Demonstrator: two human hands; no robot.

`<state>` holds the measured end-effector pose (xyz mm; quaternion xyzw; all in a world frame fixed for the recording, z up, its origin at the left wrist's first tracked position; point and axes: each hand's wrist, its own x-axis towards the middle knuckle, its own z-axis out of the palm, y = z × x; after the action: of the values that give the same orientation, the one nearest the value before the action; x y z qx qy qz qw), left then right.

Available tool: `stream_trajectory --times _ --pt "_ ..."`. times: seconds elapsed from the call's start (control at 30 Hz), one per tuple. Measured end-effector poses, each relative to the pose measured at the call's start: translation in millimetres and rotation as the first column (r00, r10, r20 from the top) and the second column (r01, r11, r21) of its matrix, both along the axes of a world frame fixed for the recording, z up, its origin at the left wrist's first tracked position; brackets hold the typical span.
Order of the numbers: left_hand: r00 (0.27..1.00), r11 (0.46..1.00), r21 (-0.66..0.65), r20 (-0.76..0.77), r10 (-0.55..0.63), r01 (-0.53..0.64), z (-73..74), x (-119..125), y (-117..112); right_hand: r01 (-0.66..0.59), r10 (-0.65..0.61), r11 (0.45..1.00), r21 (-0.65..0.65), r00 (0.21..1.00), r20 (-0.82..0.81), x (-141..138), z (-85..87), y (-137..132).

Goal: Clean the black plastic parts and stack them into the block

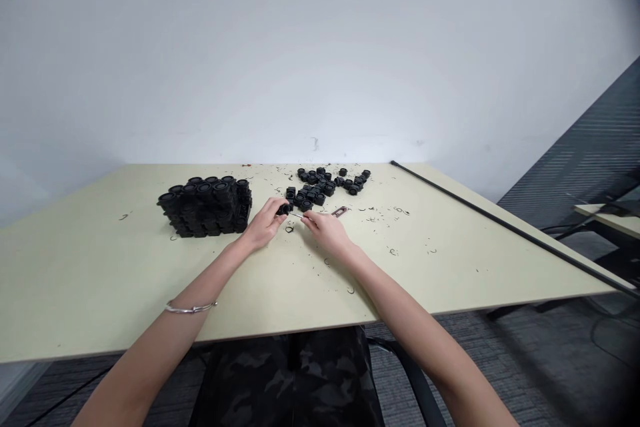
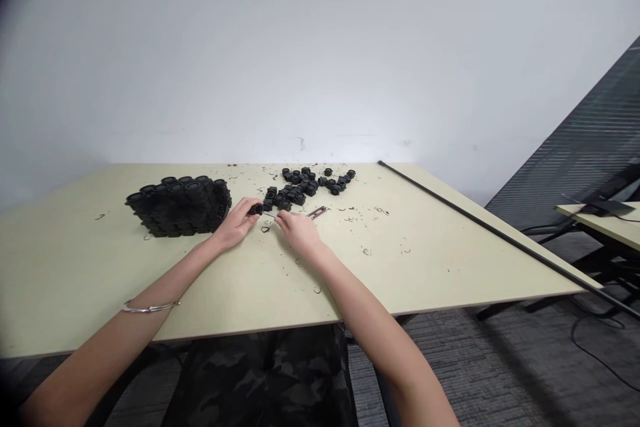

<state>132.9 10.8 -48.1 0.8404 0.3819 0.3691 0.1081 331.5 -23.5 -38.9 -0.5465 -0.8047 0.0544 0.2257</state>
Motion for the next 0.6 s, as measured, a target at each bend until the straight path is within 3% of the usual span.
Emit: stream_trajectory --times 0.6 --pt "0.991 0.998 -0.037 -0.126 -0.049 0.045 2.9 1.2 -5.8 0.142 -0.140 0.990 -0.008 0.987 0.083 -0.7 0.0 0.7"
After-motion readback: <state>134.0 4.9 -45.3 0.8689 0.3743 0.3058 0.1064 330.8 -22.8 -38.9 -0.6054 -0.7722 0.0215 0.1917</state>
